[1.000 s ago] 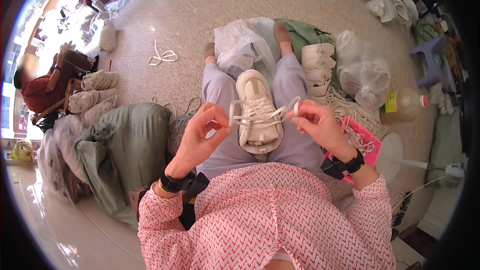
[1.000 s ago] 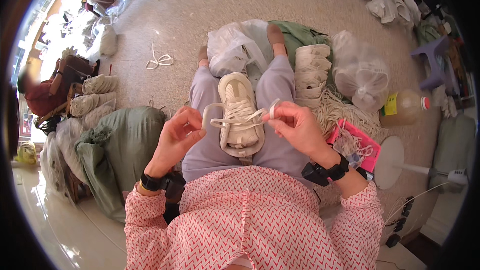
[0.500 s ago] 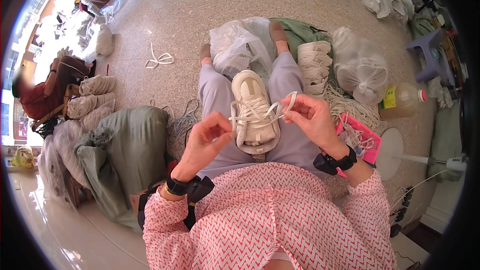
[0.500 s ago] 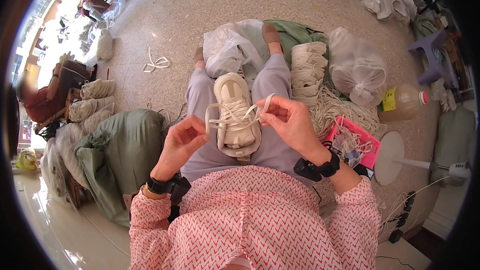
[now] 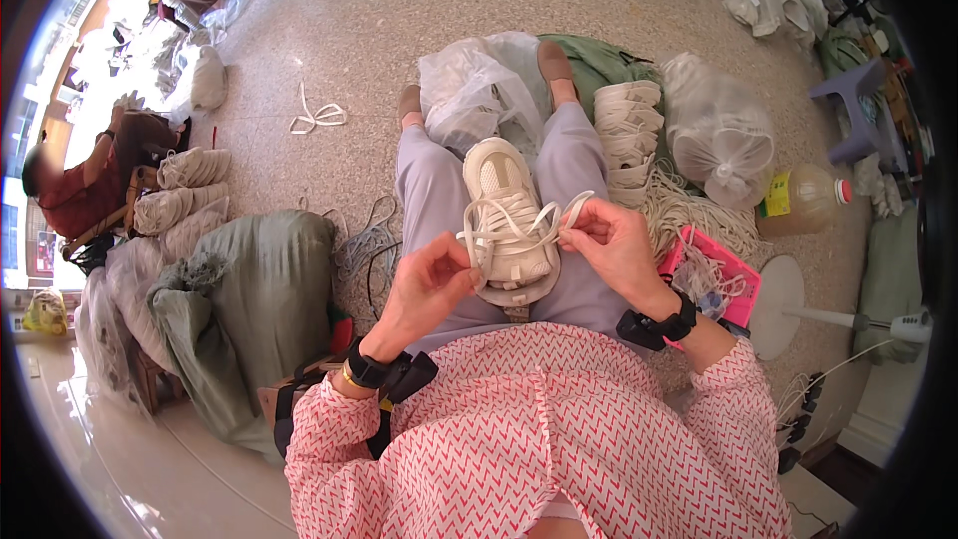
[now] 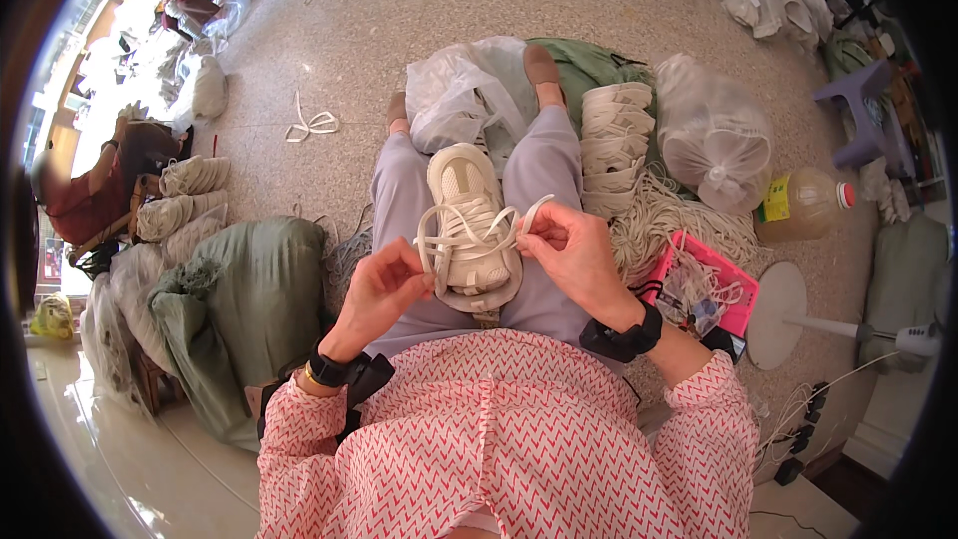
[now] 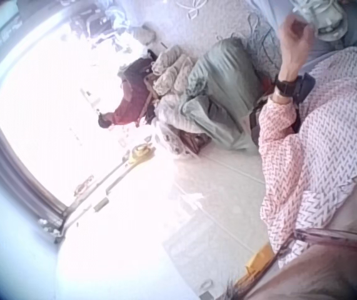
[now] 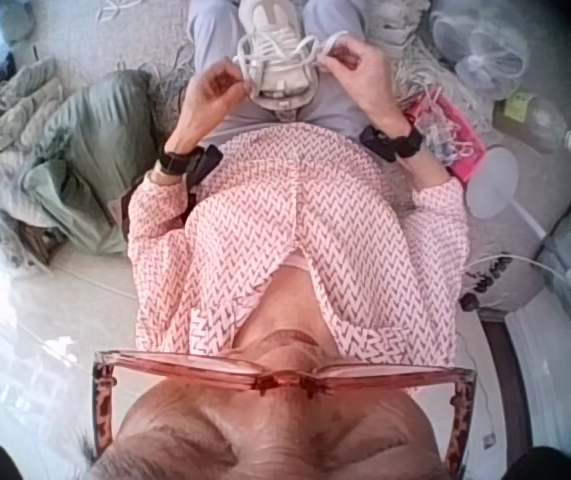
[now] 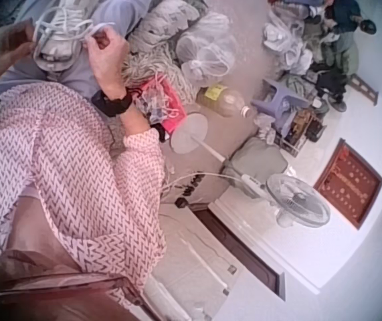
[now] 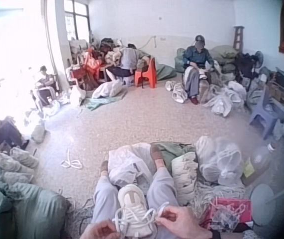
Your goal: The person is lacing a white sneaker while sitting in a shoe manufacturing facility.
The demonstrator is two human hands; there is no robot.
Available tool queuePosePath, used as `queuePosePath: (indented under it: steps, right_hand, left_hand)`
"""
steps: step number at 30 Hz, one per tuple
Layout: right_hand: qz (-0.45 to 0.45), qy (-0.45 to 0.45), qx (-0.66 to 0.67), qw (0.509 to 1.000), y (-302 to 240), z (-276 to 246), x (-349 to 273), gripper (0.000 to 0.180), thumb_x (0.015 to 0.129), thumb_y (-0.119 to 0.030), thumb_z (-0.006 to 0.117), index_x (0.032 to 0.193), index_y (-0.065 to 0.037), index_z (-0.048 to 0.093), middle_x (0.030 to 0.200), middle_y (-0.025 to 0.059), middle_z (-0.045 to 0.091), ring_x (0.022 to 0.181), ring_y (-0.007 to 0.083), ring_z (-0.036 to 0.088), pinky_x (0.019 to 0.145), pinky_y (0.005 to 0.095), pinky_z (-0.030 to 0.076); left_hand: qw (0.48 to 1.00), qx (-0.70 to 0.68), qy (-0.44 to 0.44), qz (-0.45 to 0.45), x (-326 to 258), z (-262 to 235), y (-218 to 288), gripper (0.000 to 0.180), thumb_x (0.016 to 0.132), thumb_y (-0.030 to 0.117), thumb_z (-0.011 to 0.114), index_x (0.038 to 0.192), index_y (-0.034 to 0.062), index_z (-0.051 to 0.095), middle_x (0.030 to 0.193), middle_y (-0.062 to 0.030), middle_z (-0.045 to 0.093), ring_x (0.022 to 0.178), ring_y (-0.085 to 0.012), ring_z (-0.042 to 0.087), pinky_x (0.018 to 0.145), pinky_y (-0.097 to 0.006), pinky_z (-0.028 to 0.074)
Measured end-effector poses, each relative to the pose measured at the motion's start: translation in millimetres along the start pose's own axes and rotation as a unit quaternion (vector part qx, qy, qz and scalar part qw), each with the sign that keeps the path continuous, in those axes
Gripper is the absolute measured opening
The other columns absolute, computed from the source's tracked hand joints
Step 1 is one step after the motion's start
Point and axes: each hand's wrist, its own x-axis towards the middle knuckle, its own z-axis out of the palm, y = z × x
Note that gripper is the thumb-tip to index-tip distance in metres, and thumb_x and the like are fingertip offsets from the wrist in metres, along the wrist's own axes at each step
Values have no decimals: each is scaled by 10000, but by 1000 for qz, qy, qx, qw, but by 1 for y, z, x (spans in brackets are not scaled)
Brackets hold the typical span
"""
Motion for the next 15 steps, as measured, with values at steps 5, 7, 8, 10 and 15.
queuePosePath:
  steps: [5,7,8,10,15]
  right_hand:
    - [-9,2,-12,1000,2,0,0,65,966,48,661,1029,45,675,954,43,729,891,91,708,812,263,619]
    - [-6,-7,-20,1000,3,-1,0,75,974,42,656,1047,39,670,974,47,725,893,97,711,818,260,614]
    - [-3,-15,-29,999,3,-2,-1,85,981,36,651,1065,33,665,994,52,721,895,102,715,824,258,608]
    - [-5,-15,-21,1000,5,-1,0,86,981,36,650,1065,31,666,986,48,721,888,98,711,819,251,604]
    - [-11,-14,-40,999,5,4,-2,74,972,29,664,1046,29,672,952,37,721,863,83,698,801,240,594]
  left_hand:
    - [1000,5,25,5,1,1,-2,92,952,-61,649,951,-10,572,882,-37,665,820,-77,646,745,-235,541]
    - [1000,1,29,0,2,2,-2,87,955,-59,644,954,-13,570,882,-42,669,821,-81,652,746,-238,547]
    - [999,-2,32,-5,3,2,-3,82,959,-56,640,956,-16,568,881,-48,673,821,-85,659,747,-241,554]
    - [999,2,36,-4,3,2,-4,80,961,-54,639,957,-18,567,880,-52,676,823,-88,664,750,-243,558]
    - [999,2,43,-1,3,0,-9,73,985,-7,660,969,-2,589,919,-56,695,839,-106,689,788,-253,585]
